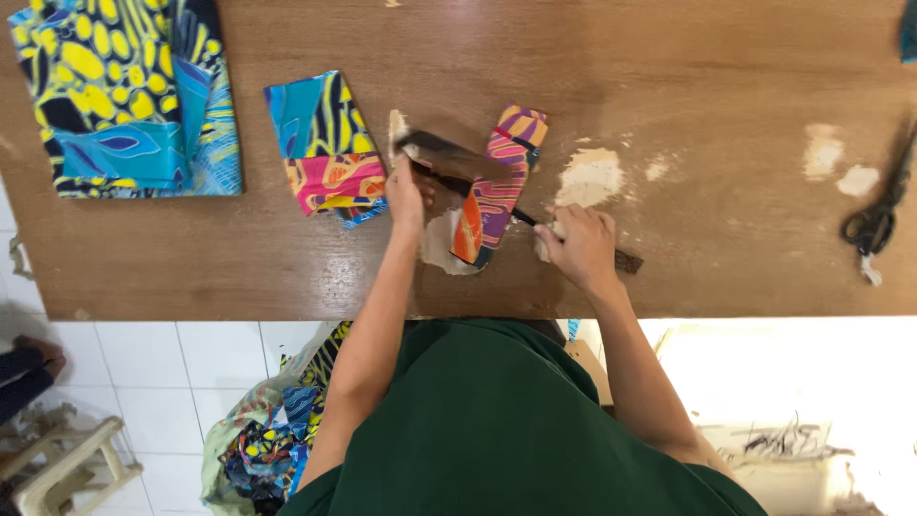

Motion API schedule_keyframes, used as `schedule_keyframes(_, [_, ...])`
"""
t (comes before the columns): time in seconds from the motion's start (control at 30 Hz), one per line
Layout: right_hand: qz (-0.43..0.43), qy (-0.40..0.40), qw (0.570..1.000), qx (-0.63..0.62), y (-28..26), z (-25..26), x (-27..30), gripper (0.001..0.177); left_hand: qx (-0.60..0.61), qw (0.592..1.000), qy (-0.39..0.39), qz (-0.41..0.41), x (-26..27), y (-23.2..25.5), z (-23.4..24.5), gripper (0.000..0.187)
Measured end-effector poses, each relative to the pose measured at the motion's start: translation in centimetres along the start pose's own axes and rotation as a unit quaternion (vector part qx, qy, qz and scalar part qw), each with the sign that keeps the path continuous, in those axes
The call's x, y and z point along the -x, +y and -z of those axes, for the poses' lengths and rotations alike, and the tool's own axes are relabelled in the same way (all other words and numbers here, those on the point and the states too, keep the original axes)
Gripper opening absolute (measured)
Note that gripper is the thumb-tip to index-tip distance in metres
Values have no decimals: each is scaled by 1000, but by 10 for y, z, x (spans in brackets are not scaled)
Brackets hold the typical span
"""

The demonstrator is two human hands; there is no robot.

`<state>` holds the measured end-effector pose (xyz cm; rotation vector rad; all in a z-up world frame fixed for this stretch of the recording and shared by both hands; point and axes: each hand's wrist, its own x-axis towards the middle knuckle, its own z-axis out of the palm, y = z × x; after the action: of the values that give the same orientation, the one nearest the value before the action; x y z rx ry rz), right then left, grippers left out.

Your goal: The person ties a ribbon around a folded fabric bundle, then cuts the ribbon with scissors. They then unfold a large patterned fabric, fold it, and cut it into long strips using scissors. The cut strips are gathered and stacked on the table.

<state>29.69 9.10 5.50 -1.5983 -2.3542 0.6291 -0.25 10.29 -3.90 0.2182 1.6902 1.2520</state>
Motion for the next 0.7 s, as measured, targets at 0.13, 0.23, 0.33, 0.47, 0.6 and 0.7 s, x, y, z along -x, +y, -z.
schedule_keyframes(0.13, [26, -14, 999, -20, -34, -7, -8, 30, -22, 998, 29, -61, -2, 20, 66, 57])
schedule_keyframes(0.23, [46, -10, 993, -107, -52, -18, -17, 30, -82, 969, 102, -211, 14, 32, 108, 50])
schedule_keyframes(0.33, [47, -73, 972, -220, -74, -51, -32, 28, -245, 878, 190, -366, 21, 43, 137, 39])
schedule_keyframes(0.47, [9, -197, 897, -395, -126, -120, -82, 36, -542, 690, 109, -467, 28, 39, 147, 37])
schedule_keyframes(0.6, [-168, -248, 834, -463, -178, -169, -134, 44, -510, 730, 60, -451, 38, 13, 151, 37])
schedule_keyframes(0.7, [-176, -210, 870, -409, -197, -190, -142, 39, -441, 834, 69, -323, 39, -7, 165, 21])
